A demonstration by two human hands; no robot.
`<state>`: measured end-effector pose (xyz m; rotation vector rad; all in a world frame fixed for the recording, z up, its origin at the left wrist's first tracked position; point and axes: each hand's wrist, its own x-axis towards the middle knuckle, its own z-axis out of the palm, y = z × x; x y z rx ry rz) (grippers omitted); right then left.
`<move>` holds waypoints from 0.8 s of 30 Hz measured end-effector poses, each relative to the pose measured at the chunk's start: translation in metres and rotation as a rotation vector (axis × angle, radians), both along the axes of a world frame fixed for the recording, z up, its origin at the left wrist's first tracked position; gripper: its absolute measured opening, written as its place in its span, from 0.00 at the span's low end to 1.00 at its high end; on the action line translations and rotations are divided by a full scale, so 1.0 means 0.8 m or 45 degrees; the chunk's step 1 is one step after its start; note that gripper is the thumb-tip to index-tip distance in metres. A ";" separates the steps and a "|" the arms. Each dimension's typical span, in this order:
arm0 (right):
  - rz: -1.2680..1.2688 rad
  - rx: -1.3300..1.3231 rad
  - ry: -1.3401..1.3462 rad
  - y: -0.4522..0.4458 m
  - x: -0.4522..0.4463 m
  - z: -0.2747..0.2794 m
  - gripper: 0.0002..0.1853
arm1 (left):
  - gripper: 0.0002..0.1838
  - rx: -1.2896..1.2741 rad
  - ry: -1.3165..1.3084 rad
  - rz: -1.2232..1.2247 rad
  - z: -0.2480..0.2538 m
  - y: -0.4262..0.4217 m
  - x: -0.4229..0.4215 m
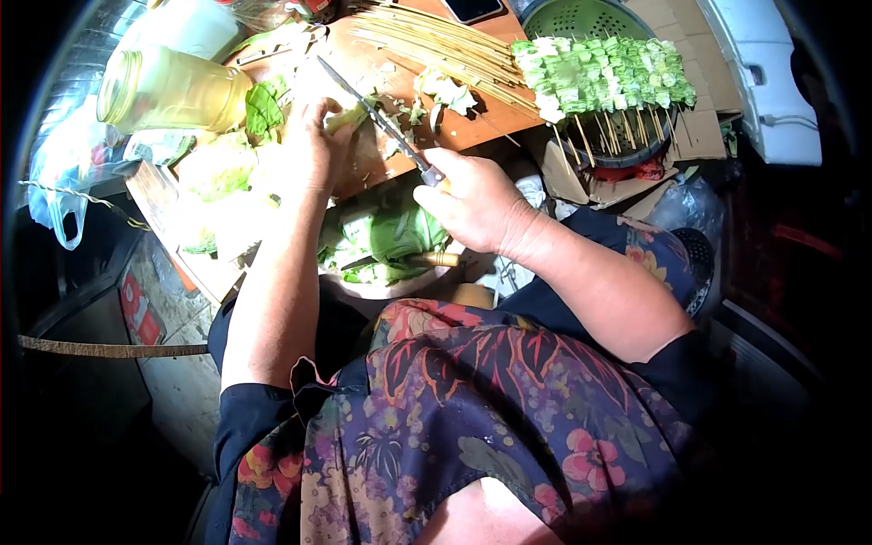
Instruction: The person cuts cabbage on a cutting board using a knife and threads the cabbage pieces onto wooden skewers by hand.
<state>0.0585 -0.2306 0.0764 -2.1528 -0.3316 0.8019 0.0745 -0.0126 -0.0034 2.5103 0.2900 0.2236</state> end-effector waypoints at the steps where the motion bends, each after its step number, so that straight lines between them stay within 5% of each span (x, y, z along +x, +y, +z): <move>1: 0.035 -0.034 -0.026 0.000 0.001 0.001 0.18 | 0.15 0.000 0.001 0.000 0.000 0.000 0.000; 19: 0.206 -0.149 -0.039 0.011 0.022 0.002 0.15 | 0.16 -0.084 -0.023 -0.060 -0.014 0.008 0.010; 24: 0.197 -0.200 0.092 0.028 0.042 -0.003 0.15 | 0.13 -0.635 0.087 0.091 -0.019 0.007 0.013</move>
